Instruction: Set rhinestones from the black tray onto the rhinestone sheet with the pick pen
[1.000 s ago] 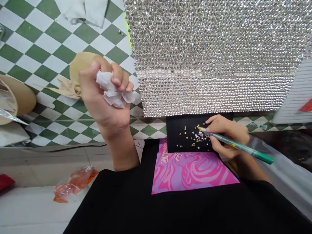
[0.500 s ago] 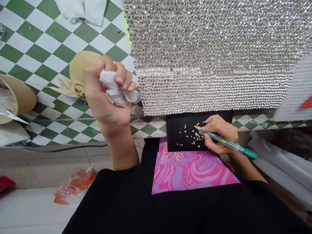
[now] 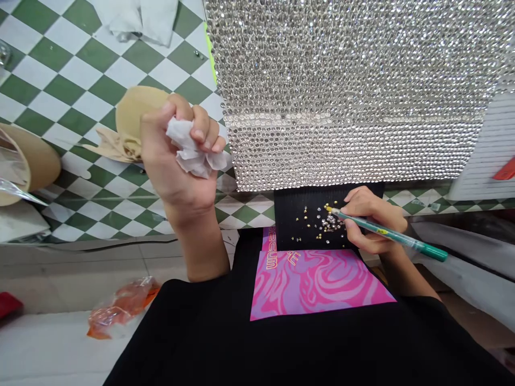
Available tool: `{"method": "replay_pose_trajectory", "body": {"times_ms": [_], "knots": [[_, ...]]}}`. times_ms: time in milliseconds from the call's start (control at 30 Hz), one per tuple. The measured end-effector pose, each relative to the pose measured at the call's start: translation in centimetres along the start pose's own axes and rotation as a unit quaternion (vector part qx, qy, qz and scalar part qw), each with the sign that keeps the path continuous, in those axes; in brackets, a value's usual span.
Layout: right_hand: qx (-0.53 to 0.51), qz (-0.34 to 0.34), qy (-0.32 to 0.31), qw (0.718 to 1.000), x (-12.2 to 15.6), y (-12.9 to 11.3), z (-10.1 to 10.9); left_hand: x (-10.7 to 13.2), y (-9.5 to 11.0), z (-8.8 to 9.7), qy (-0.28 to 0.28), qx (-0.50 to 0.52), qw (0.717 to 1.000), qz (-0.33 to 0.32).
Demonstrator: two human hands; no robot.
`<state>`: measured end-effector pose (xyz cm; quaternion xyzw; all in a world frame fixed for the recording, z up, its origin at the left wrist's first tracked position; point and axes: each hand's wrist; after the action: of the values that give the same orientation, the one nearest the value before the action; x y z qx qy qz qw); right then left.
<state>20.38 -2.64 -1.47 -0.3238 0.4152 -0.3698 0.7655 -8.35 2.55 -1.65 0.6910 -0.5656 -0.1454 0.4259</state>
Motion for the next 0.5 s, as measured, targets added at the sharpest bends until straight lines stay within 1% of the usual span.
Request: {"method": "replay_pose_trajectory", "body": {"times_ms": [33, 100, 200, 267, 367, 500], "knots": [[-0.003, -0.001, 0.003, 1.000, -0.2, 0.0, 0.1, 0.1, 0.0, -0.2, 0.010, -0.003, 1.000, -0.001], [-0.006, -0.002, -0.005, 1.000, -0.3, 0.1, 0.1, 0.3, 0.0, -0.3, 0.013, -0.008, 1.000, -0.002], [-0.007, 0.006, -0.036, 0.999, -0.2, 0.3, -0.3, 0.2, 0.1, -0.2, 0.022, -0.002, 1.000, -0.002], [0.005, 0.016, -0.050, 0.999, 0.0, 0.4, -0.6, 0.2, 0.0, -0.1, 0.015, -0.002, 1.000, -0.003], [0.027, 0.031, -0.055, 0.998, 0.4, 0.6, -1.0, 0.1, 0.1, 0.0, 0.021, -0.001, 1.000, -0.006], [0.036, 0.042, -0.055, 0.997, 0.5, 0.7, -1.0, 0.1, 0.2, -0.1, 0.010, -0.025, 1.000, 0.009]]}}
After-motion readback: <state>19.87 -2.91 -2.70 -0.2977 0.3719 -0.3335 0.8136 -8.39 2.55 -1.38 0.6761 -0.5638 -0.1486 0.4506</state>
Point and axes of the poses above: each hand's wrist, its own x-axis away from the middle knuckle, its own z-axis out of the back of the hand, y = z × x, and after that the axes turned 9 degrees about y, right-handed
